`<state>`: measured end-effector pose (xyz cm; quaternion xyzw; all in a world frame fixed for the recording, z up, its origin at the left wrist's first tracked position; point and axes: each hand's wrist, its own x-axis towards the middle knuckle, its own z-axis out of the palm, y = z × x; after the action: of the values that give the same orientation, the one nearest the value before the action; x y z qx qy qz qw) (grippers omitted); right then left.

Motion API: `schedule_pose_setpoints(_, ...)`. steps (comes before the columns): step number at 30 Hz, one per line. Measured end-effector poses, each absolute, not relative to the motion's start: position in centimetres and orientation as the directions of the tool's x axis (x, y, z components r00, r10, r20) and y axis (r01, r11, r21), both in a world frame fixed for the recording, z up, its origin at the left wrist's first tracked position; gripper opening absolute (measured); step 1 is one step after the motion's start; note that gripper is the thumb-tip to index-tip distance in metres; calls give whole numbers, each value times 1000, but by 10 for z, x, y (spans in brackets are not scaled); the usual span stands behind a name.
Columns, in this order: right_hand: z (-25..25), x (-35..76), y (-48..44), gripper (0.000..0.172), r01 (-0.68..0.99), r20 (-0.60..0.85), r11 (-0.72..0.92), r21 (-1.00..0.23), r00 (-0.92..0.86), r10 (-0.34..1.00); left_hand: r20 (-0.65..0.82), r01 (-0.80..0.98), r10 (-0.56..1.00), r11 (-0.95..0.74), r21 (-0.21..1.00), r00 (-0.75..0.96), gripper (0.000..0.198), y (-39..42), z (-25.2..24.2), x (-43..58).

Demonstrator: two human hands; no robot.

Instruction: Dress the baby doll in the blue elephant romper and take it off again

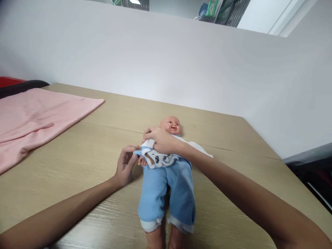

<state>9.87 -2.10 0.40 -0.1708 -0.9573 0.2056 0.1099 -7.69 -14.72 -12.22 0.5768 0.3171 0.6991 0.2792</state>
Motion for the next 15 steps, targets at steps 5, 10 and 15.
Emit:
schedule_pose_setpoints(5, 8, 101, -31, 40, 397, 34, 740, -543, -870, 491, 360, -125, 888, -407, 905, -287, 31, -131, -111, -74)
schedule_pose_setpoints(10, 11, 101, -65, 27, 596, 92, 632, -495, -687, 720, 174, -334, 974, -214, 918, -147, 39, -125, -108, -77)
schedule_pose_setpoints(15, -1, 96, -76, 12, 698, 90, 522, -490, -555, 827, 108, -360, 981, -161, 919, -163, 44, -112, -117, -78)
